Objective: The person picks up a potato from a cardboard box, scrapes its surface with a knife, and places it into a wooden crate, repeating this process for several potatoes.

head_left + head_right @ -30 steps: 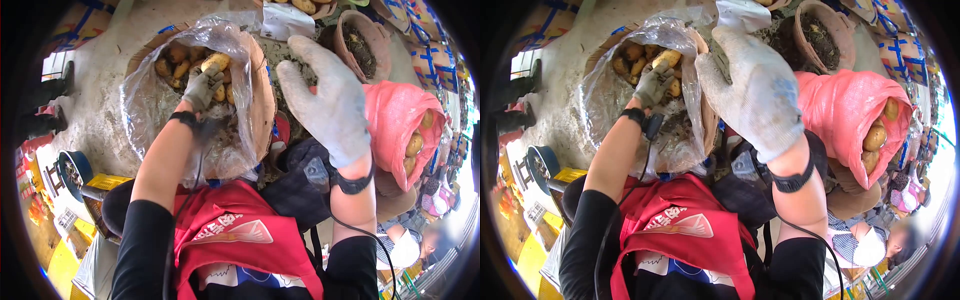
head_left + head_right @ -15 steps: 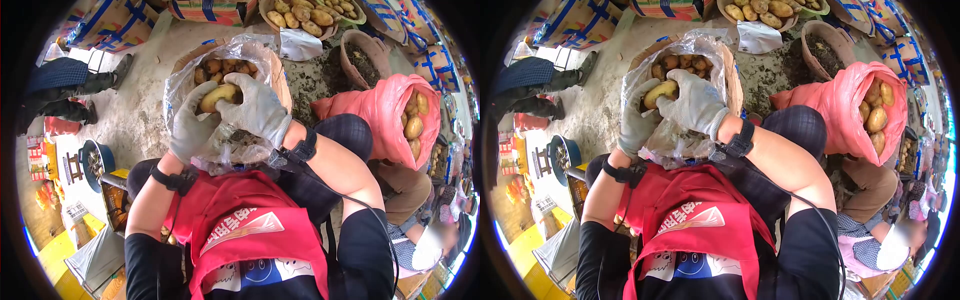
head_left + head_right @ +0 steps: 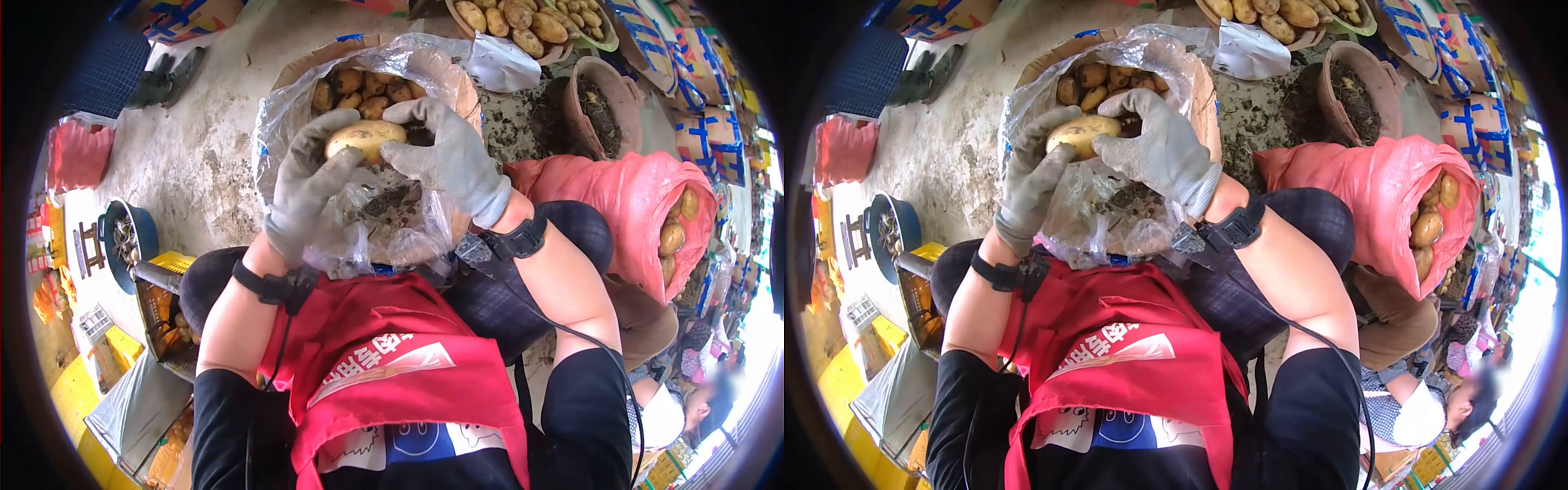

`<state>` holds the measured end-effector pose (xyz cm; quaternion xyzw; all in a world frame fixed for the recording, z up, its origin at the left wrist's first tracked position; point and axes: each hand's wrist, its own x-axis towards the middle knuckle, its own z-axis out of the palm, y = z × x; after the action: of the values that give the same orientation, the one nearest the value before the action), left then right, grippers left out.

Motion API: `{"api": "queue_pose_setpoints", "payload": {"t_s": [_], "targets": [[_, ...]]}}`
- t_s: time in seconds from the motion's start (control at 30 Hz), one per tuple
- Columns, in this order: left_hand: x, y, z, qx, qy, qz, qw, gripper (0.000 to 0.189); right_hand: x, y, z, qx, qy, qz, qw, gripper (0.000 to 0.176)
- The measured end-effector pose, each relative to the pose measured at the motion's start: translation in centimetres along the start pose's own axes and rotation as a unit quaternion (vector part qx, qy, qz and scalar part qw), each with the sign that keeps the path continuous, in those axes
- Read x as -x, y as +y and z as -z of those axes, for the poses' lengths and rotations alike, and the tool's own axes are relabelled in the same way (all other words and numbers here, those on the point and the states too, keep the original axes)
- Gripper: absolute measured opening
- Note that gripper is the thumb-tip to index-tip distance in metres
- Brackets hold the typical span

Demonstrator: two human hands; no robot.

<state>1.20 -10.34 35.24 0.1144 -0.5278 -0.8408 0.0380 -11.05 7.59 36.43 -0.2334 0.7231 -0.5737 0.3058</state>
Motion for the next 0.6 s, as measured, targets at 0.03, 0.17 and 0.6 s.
{"api": "queue_pose_setpoints", "payload": {"t_s": [0.03, 0.17, 0.6], "targets": [[-0.1, 0.3, -0.2, 0.054, 0.007, -0.019, 0.998, 0.059, -0.1, -0.1, -0.2, 0.072, 0.072, 0.109, 0.989, 0.04], [-0.2, 1.0, 0.7, 0.027, 0.004, 0.148, 0.989, 0.058, -0.1, 0.4, -0.4, 0.119, 0.074, 0.188, 0.972, 0.036], [1.6, 0.2, 0.2, -0.065, -0.036, -0.007, 0.997, 0.08, 1.4, -1.7, 0.4, 0.079, -0.015, -0.011, 0.997, 0.039]]}}
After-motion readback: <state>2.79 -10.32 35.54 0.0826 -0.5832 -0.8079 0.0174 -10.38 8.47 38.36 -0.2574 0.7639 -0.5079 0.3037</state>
